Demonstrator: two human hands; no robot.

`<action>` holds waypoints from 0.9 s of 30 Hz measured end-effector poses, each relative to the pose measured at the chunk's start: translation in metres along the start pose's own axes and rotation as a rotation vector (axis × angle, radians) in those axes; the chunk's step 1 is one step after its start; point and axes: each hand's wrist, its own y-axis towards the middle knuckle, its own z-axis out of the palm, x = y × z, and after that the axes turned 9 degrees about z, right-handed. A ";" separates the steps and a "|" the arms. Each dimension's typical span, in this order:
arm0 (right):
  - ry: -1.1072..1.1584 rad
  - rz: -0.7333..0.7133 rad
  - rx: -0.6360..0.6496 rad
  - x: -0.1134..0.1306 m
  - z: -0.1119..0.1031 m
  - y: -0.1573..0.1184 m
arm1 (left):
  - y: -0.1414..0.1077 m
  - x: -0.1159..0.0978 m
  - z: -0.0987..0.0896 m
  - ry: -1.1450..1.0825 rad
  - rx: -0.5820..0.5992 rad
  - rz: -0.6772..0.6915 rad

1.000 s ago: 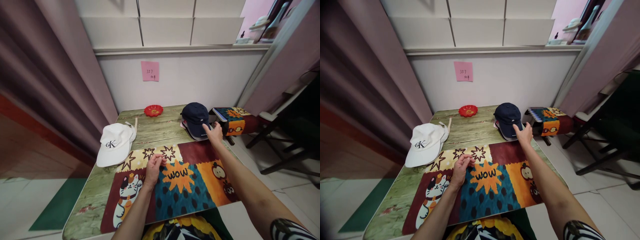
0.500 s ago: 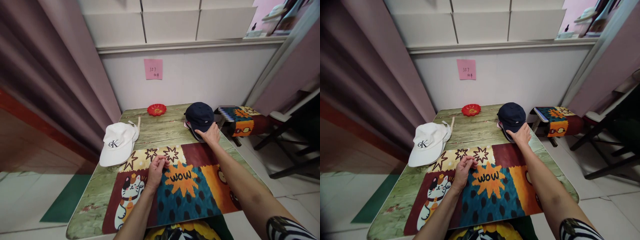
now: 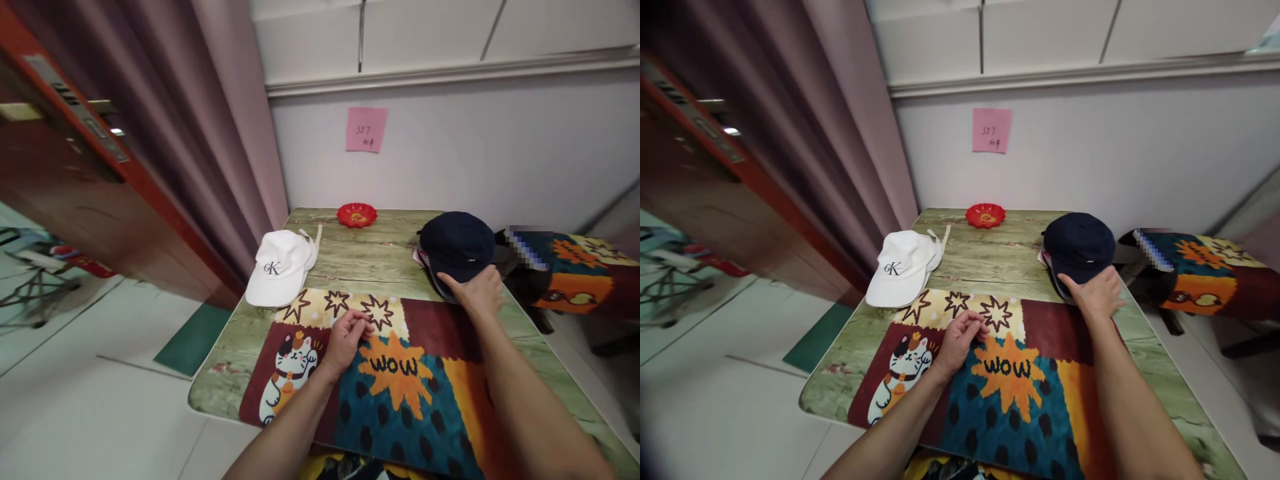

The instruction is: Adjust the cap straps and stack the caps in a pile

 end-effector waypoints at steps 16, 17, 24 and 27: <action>0.248 -0.425 -0.151 0.041 0.002 -0.077 | -0.004 0.001 0.008 -0.016 -0.032 0.011; 0.310 -0.449 -0.067 0.052 0.009 -0.091 | -0.004 0.001 0.009 -0.030 -0.044 0.007; 1.049 0.021 0.611 0.095 0.074 -0.142 | 0.004 -0.022 -0.046 -0.189 -0.743 0.051; 1.072 0.037 0.679 0.095 0.085 -0.142 | 0.001 -0.037 -0.096 -0.205 -0.945 0.080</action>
